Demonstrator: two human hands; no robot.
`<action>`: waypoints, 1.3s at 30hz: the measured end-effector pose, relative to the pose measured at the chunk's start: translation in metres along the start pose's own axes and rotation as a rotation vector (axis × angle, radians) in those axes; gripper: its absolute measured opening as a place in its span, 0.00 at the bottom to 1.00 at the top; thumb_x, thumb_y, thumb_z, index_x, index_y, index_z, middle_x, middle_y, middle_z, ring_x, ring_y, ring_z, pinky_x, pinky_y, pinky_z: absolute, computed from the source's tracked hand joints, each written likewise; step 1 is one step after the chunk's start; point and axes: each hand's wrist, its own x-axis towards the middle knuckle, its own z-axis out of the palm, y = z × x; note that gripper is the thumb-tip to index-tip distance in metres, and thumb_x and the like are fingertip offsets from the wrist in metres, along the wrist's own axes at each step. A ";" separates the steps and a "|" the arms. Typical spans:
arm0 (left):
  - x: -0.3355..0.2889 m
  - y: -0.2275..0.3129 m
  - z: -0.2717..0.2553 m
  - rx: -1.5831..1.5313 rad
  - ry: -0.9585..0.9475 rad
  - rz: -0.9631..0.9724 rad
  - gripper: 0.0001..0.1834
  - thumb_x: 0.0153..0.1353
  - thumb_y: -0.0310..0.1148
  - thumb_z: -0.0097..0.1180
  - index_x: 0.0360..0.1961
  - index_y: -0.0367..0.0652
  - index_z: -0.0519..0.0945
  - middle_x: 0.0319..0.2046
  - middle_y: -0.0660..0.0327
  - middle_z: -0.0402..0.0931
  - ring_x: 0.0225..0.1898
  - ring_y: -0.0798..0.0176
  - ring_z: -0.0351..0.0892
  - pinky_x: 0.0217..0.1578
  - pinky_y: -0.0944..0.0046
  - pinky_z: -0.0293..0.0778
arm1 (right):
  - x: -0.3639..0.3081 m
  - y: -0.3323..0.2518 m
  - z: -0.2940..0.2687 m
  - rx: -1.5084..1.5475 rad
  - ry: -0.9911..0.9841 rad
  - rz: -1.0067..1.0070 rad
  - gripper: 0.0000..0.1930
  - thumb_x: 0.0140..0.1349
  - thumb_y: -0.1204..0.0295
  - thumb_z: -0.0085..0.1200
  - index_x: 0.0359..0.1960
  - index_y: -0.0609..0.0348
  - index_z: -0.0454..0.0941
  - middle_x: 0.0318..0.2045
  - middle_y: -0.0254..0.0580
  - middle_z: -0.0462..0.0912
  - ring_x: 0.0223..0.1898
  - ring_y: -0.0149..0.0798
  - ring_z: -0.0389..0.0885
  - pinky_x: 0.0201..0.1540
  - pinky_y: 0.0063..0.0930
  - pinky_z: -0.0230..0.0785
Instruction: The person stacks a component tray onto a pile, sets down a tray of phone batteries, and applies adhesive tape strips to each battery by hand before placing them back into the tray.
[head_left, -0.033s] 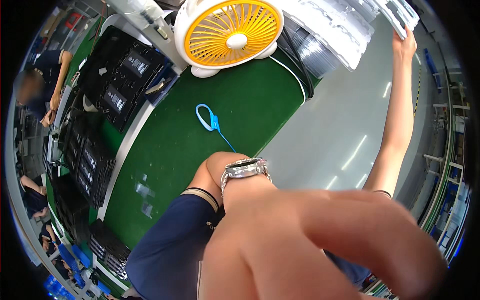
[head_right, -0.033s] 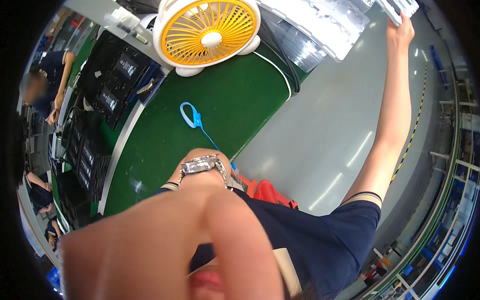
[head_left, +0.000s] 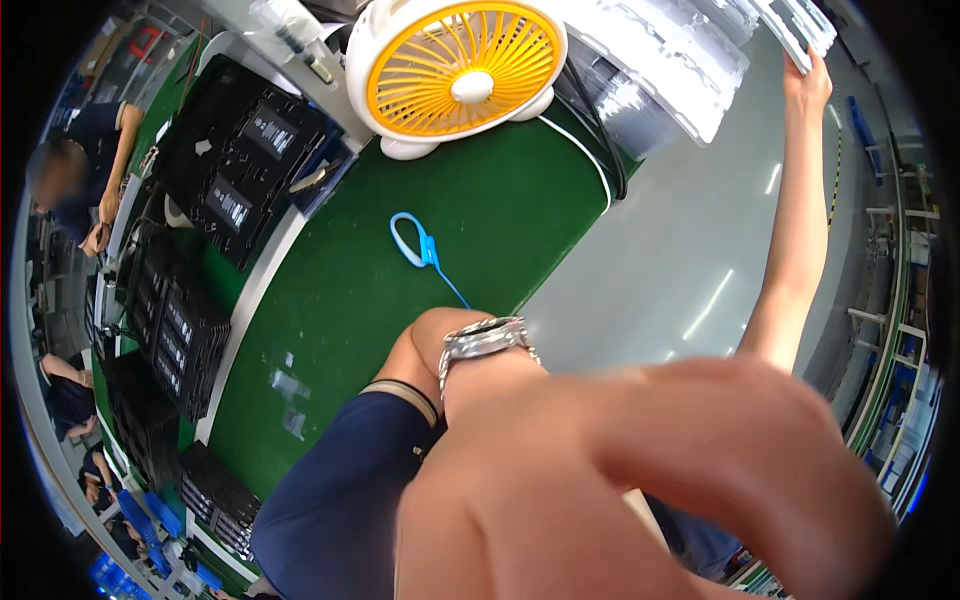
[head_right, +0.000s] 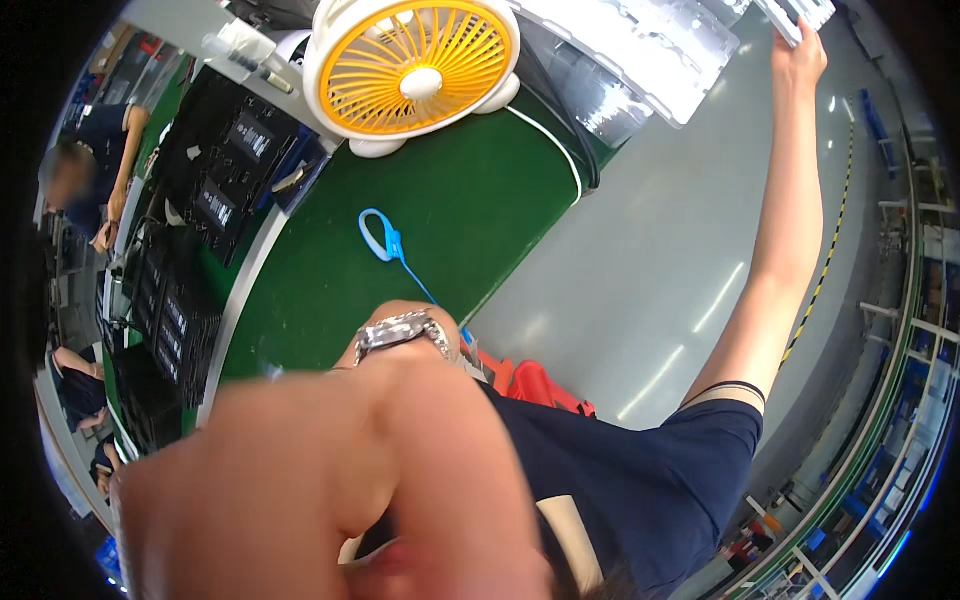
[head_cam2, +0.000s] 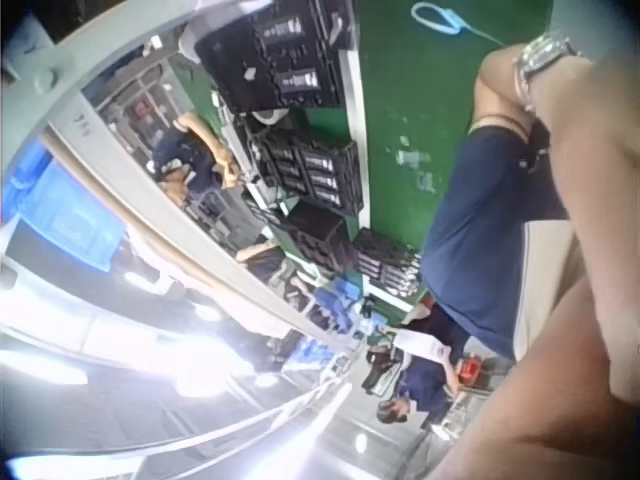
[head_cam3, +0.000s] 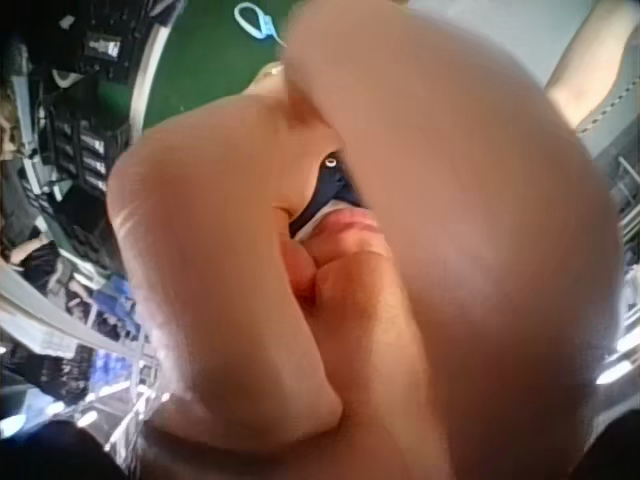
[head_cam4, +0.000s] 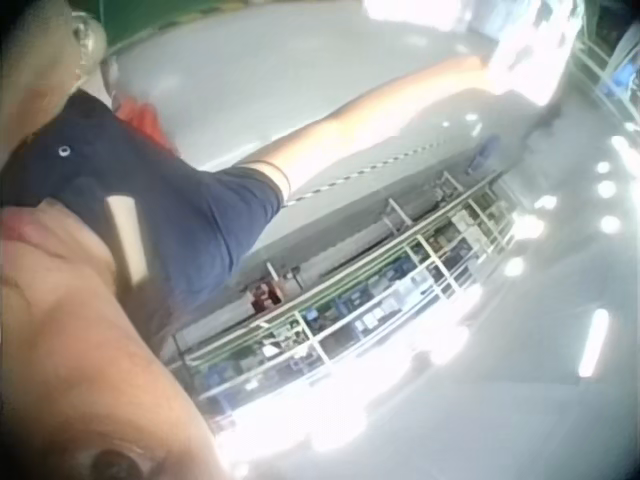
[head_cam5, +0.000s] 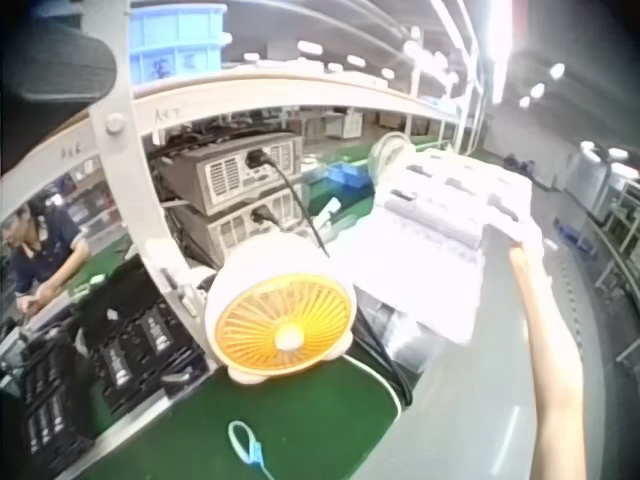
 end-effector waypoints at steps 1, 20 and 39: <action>0.007 -0.001 -0.001 -0.027 -0.009 0.006 0.08 0.47 0.25 0.53 0.18 0.50 0.70 0.28 0.66 0.71 0.39 0.64 0.67 0.39 0.58 0.64 | 0.015 0.011 -0.005 -0.009 0.032 -0.006 0.12 0.61 0.82 0.46 0.46 0.75 0.69 0.47 0.54 0.75 0.48 0.53 0.76 0.51 0.54 0.74; 0.088 -0.023 -0.031 -0.465 -0.403 -0.048 0.08 0.52 0.22 0.53 0.26 0.51 0.73 0.30 0.72 0.71 0.41 0.70 0.69 0.37 0.69 0.67 | 0.057 0.092 0.027 -0.153 0.168 0.032 0.11 0.55 0.78 0.56 0.40 0.65 0.75 0.38 0.44 0.78 0.38 0.42 0.80 0.34 0.40 0.78; 0.083 -0.267 -0.074 -0.210 -0.204 -1.088 0.26 0.72 0.39 0.37 0.64 0.33 0.55 0.65 0.47 0.54 0.67 0.51 0.54 0.65 0.52 0.56 | -0.241 -0.022 0.027 -0.145 0.154 0.401 0.17 0.63 0.73 0.48 0.51 0.70 0.70 0.45 0.43 0.76 0.47 0.37 0.75 0.50 0.34 0.68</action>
